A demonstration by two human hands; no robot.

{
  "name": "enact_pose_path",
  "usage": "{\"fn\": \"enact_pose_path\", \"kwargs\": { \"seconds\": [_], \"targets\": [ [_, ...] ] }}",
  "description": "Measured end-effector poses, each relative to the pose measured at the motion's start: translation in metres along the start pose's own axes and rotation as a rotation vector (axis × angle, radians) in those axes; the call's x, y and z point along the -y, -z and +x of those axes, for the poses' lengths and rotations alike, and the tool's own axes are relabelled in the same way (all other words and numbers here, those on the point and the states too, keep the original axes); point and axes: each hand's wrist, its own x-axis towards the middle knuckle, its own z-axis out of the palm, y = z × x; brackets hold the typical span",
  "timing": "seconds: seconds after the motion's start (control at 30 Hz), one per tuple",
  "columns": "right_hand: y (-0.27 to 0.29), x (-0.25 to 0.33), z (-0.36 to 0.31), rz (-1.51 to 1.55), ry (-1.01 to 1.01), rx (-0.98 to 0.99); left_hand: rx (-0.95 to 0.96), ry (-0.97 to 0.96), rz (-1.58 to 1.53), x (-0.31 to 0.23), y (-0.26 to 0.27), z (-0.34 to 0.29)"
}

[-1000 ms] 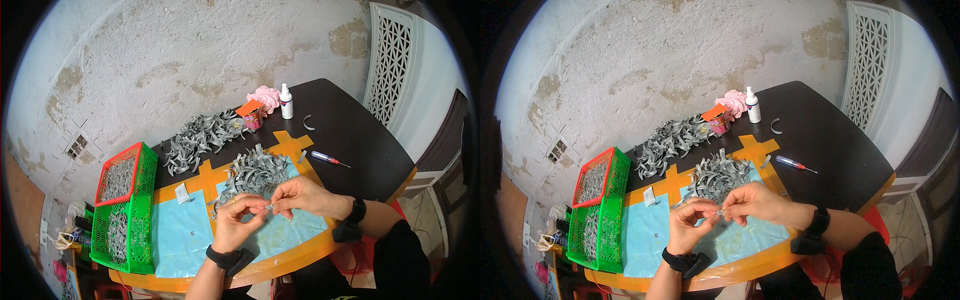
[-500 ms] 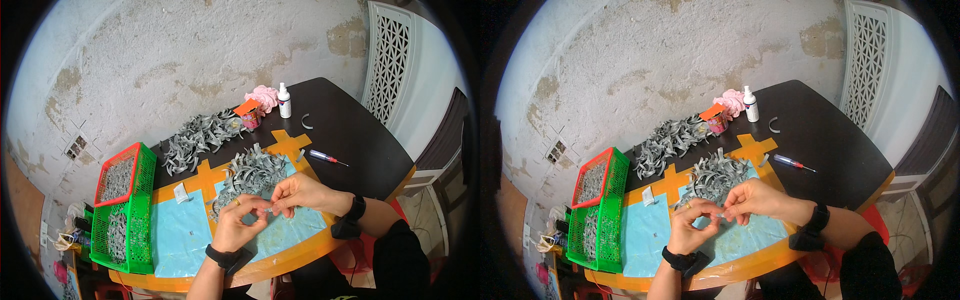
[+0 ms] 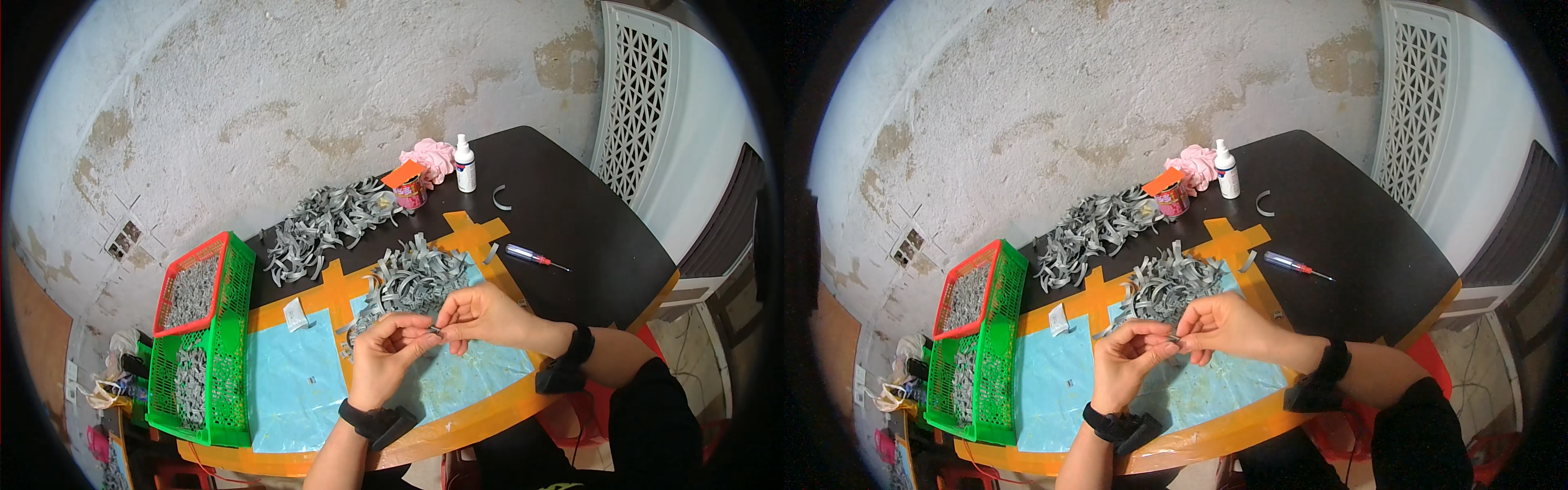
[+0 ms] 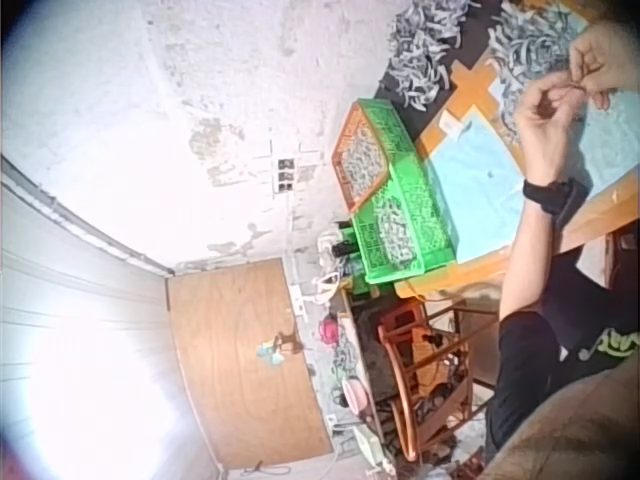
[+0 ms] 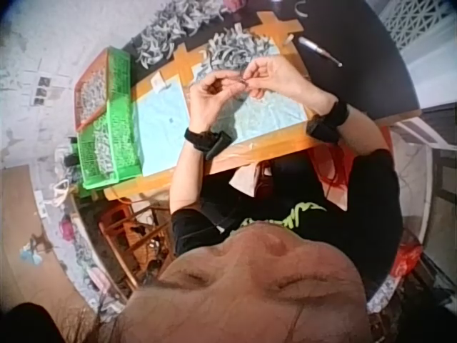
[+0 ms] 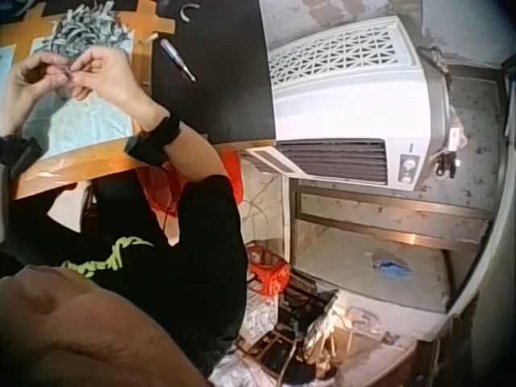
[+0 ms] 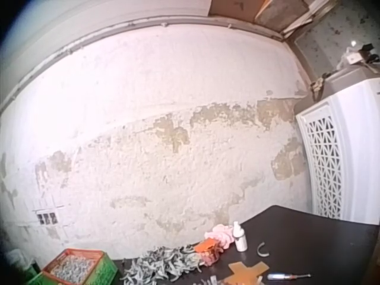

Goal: Processing and manual assembly of small grey shoe components at a workbench.

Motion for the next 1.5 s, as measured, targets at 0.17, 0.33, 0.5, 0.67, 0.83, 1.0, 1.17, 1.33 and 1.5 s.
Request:
{"fn": "enact_pose_path", "kwargs": {
  "seconds": [0.17,0.33,0.5,0.67,0.83,1.0,1.17,1.33,1.5],
  "targets": [
    [-0.012,0.001,-0.002,-0.076,0.111,-0.053,0.003,0.043,-0.046,0.005,0.005,0.002],
    [-0.014,0.004,-0.002,-0.642,0.514,-0.164,-0.046,0.033,-0.058,0.005,0.002,0.002],
    [-0.014,0.009,-0.006,-0.727,0.588,-0.16,0.032,0.088,-0.18,0.004,0.003,0.002],
    [-0.009,0.006,-0.004,-0.733,0.643,-0.177,0.02,0.133,-0.194,0.0,-0.003,0.001],
    [-0.009,0.01,-0.006,-0.819,0.63,-0.169,0.03,0.08,-0.063,0.01,0.003,0.001],
    [-0.011,0.014,-0.008,-0.791,0.609,-0.16,-0.007,0.074,-0.207,0.008,0.0,0.002],
    [-0.006,0.014,-0.006,-0.596,0.446,-0.1,-0.009,0.112,-0.268,0.013,0.011,0.005],
    [0.004,0.015,-0.004,-0.207,0.256,0.115,0.002,0.168,-0.262,0.015,0.015,0.004],
    [0.011,0.009,0.0,-0.145,0.257,0.202,0.093,0.207,-0.252,0.011,0.013,0.003]
  ]
}}
